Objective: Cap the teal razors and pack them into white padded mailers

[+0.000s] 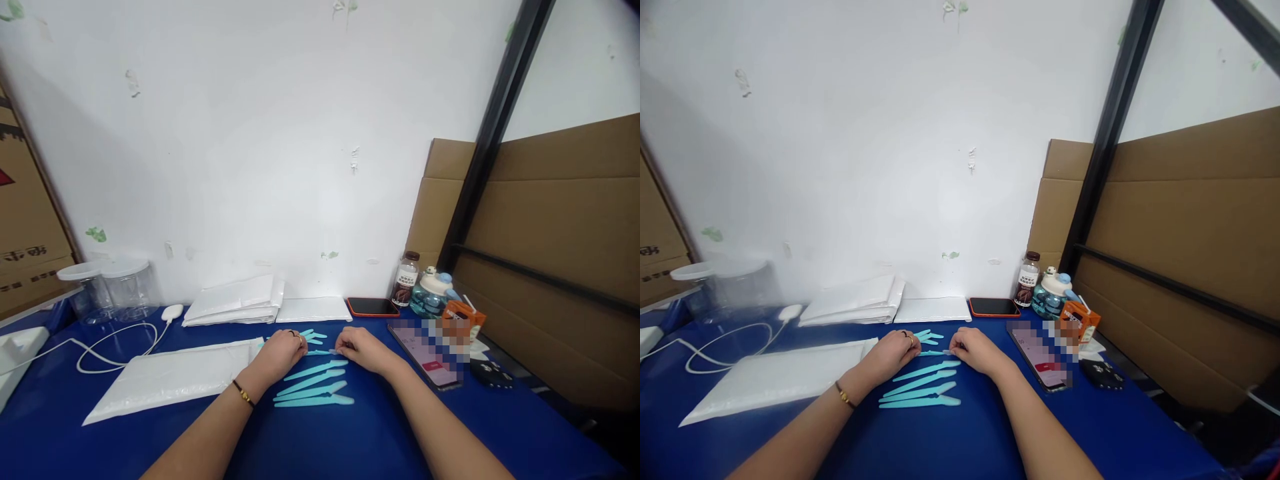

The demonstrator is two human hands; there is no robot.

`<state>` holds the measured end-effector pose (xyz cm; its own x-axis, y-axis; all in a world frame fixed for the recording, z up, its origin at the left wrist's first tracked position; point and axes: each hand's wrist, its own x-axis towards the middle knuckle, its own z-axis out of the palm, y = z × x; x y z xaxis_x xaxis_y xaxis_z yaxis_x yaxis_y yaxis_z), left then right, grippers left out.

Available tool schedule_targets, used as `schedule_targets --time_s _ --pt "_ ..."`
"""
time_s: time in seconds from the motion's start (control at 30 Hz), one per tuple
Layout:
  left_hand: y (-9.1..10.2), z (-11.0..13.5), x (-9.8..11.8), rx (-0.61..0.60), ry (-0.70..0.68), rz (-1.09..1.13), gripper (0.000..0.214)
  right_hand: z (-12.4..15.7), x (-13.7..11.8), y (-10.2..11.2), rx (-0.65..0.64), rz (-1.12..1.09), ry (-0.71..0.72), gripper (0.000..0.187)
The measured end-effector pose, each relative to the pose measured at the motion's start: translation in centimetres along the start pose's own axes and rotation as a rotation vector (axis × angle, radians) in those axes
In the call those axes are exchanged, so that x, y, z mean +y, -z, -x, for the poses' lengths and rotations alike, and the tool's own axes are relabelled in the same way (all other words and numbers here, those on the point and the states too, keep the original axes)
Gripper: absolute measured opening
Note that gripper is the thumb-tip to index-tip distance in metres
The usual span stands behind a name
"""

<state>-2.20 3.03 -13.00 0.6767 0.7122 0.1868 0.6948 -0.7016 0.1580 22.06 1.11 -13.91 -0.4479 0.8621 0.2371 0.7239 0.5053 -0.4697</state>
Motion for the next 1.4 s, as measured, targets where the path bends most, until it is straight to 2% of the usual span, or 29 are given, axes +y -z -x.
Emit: schedule_targets --time_s 0.13,0.33,0.43,0.57,0.63,0.7,0.8,0.93,1.07,1.23,1.4 --pt "0.0 -0.1 0.2 -0.002 0.012 0.028 0.021 -0.3 -0.4 -0.5 0.013 -0.006 0.007 0.011" --pt "-0.7 -0.2 1.3 -0.030 -0.032 0.125 0.021 -0.5 -1.0 -1.2 -0.046 -0.063 0.050 0.015" --pt "-0.7 -0.1 1.0 -0.019 -0.015 0.127 0.018 -0.1 -0.5 0.0 -0.022 -0.114 0.042 0.016" --pt "-0.4 0.2 -1.0 0.099 0.126 -0.002 0.016 0.9 1.7 2.7 0.159 -0.054 -0.098 0.020" --pt "-0.2 0.3 -1.9 0.106 0.187 -0.067 0.017 1.4 2.9 3.5 0.147 0.003 -0.151 0.023" --pt "0.0 0.3 -2.3 0.074 0.214 -0.104 0.015 1.7 3.7 3.7 0.070 0.052 -0.174 0.029" --pt "0.2 0.1 -2.1 0.030 0.196 -0.139 0.014 1.8 4.2 3.2 -0.022 0.093 -0.191 0.032" --pt "0.5 0.2 -1.6 0.038 0.142 -0.159 0.022 1.7 4.0 2.7 -0.053 0.068 -0.229 0.016" --pt "0.3 0.4 -1.2 0.018 0.037 -0.021 0.023 1.5 3.2 2.2 -0.097 -0.026 -0.243 0.012" --pt "-0.1 0.4 -0.2 -0.032 -0.027 0.068 0.022 1.0 2.0 1.0 -0.099 -0.134 -0.145 0.015" --pt "0.1 0.3 0.1 -0.035 0.005 0.094 0.022 0.8 1.2 0.5 -0.099 -0.125 -0.098 0.018"
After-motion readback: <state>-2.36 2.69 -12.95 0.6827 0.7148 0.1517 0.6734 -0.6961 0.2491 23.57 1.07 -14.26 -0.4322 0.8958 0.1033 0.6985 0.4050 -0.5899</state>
